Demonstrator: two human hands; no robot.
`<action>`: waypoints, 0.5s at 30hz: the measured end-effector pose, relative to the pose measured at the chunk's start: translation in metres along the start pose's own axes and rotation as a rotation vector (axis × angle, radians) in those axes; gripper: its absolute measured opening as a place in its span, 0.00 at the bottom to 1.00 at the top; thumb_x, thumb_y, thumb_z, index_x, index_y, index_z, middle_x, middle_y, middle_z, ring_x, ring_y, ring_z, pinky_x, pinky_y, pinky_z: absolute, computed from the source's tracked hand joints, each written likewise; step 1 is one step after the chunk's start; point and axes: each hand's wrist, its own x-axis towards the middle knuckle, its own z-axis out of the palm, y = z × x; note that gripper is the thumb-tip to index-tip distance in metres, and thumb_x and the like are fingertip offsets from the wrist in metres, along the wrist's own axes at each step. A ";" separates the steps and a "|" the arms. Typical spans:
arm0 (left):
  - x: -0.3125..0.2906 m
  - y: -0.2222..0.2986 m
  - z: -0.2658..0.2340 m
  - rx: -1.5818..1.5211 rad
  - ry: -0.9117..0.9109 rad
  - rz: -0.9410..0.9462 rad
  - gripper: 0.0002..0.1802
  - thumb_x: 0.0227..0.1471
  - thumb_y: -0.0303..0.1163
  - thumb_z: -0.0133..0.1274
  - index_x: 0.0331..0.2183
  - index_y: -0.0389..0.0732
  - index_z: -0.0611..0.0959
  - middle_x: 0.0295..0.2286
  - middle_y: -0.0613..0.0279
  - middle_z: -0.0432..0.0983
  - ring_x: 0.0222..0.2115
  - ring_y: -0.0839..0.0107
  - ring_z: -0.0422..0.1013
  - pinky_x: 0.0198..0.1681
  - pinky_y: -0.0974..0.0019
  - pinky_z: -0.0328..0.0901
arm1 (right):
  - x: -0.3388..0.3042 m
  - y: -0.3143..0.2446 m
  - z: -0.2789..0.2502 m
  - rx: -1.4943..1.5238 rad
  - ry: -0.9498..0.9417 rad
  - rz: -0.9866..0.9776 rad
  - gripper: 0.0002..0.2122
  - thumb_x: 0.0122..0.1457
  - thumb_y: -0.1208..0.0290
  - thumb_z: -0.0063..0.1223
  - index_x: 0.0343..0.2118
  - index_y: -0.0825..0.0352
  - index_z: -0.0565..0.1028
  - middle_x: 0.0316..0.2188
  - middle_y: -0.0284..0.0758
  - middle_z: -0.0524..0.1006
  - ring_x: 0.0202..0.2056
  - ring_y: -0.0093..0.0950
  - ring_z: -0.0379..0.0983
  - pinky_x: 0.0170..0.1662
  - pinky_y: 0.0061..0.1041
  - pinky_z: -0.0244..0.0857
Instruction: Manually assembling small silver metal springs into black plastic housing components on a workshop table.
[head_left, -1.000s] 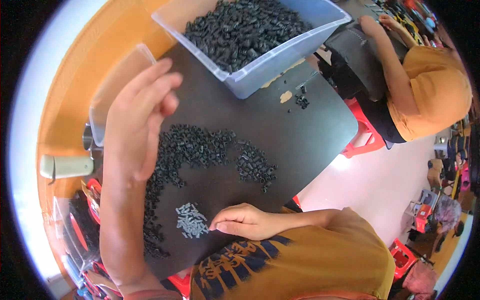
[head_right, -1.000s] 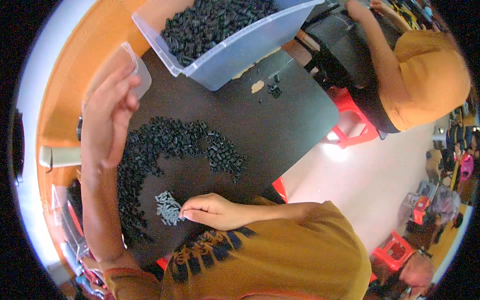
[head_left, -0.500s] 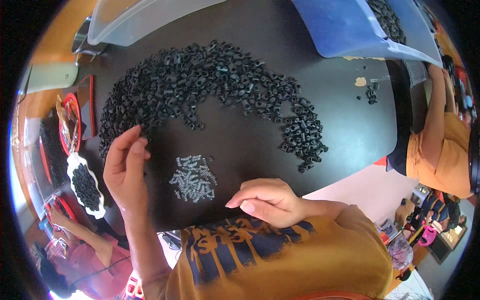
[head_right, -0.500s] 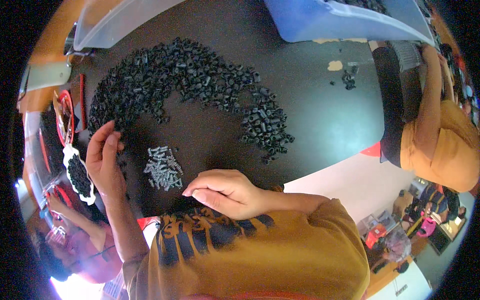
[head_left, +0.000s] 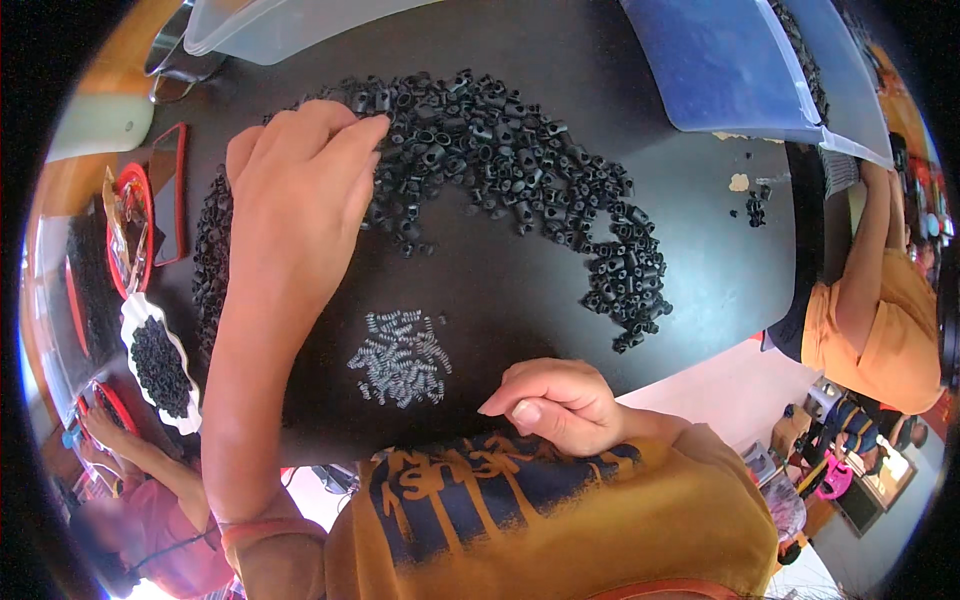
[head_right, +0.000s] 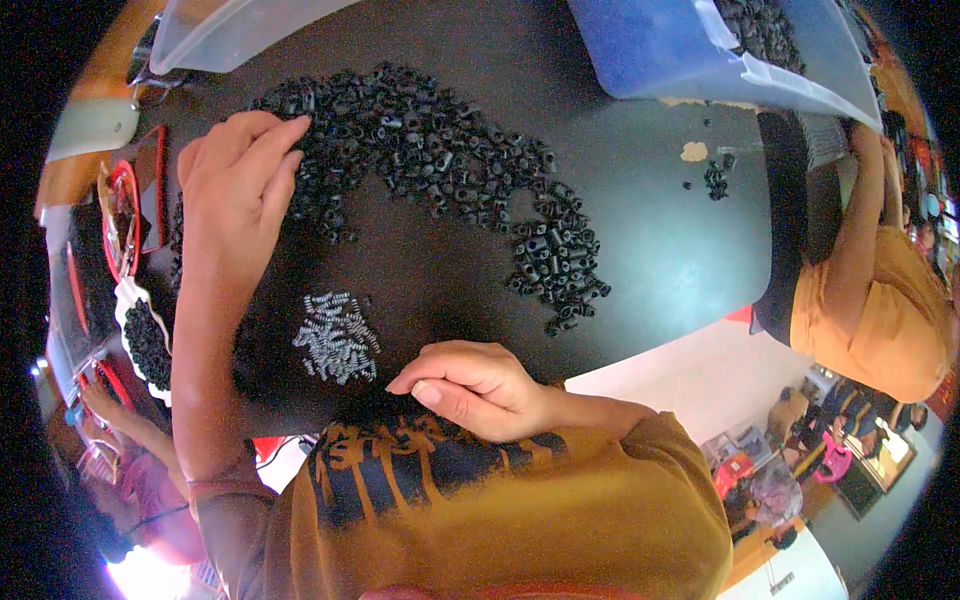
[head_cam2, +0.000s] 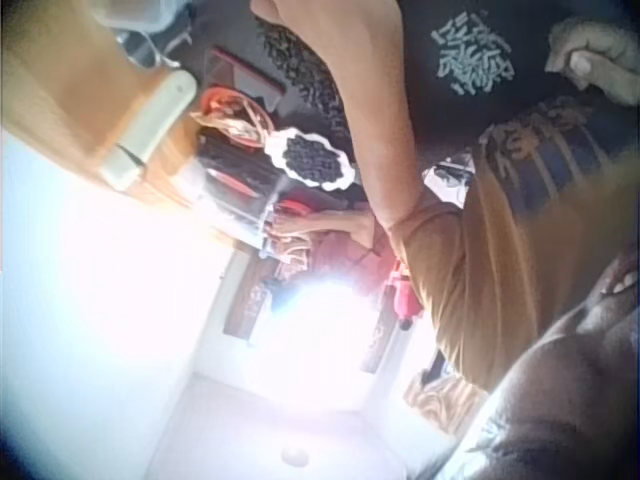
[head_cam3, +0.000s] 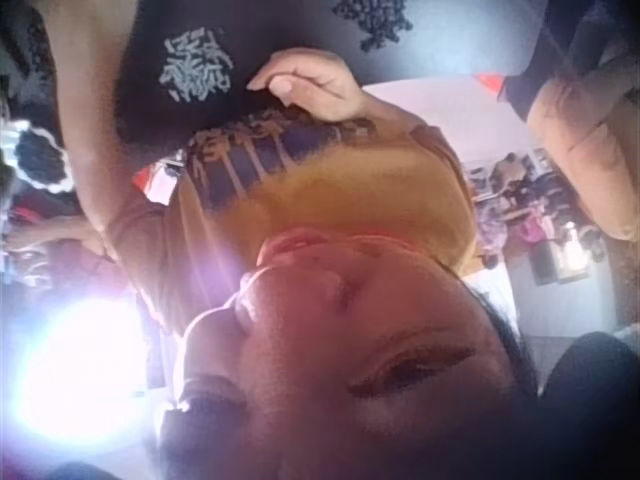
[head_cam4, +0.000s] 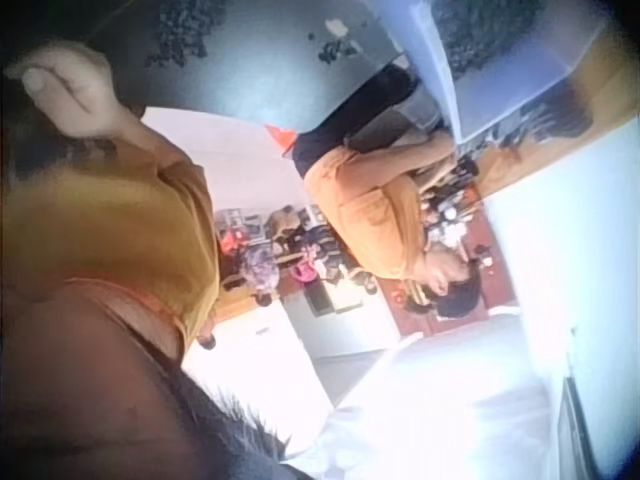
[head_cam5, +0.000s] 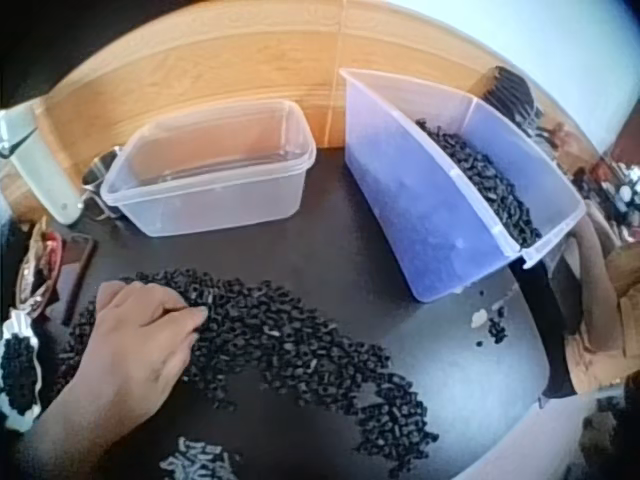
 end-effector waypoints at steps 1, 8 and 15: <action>0.001 0.000 0.001 -0.001 -0.003 0.001 0.11 0.41 0.24 0.54 0.32 0.41 0.80 0.28 0.62 0.72 0.31 0.62 0.68 0.39 0.62 0.57 | 0.000 0.000 0.000 0.002 0.003 0.001 0.07 0.59 0.76 0.45 0.37 0.71 0.73 0.25 0.38 0.74 0.24 0.31 0.70 0.28 0.27 0.62; -0.005 0.007 -0.011 0.031 -0.053 -0.063 0.10 0.41 0.25 0.54 0.32 0.41 0.79 0.29 0.60 0.73 0.31 0.60 0.68 0.39 0.61 0.58 | 0.001 -0.001 -0.003 0.022 -0.008 -0.034 0.07 0.59 0.77 0.45 0.37 0.71 0.73 0.26 0.39 0.74 0.25 0.31 0.70 0.29 0.26 0.63; -0.058 0.070 -0.042 -0.590 -0.195 -0.170 0.19 0.34 0.17 0.57 0.35 0.39 0.81 0.28 0.59 0.73 0.27 0.63 0.68 0.30 0.66 0.63 | 0.001 0.002 -0.005 0.000 -0.020 -0.051 0.06 0.58 0.77 0.45 0.37 0.71 0.72 0.27 0.39 0.74 0.28 0.32 0.71 0.31 0.27 0.64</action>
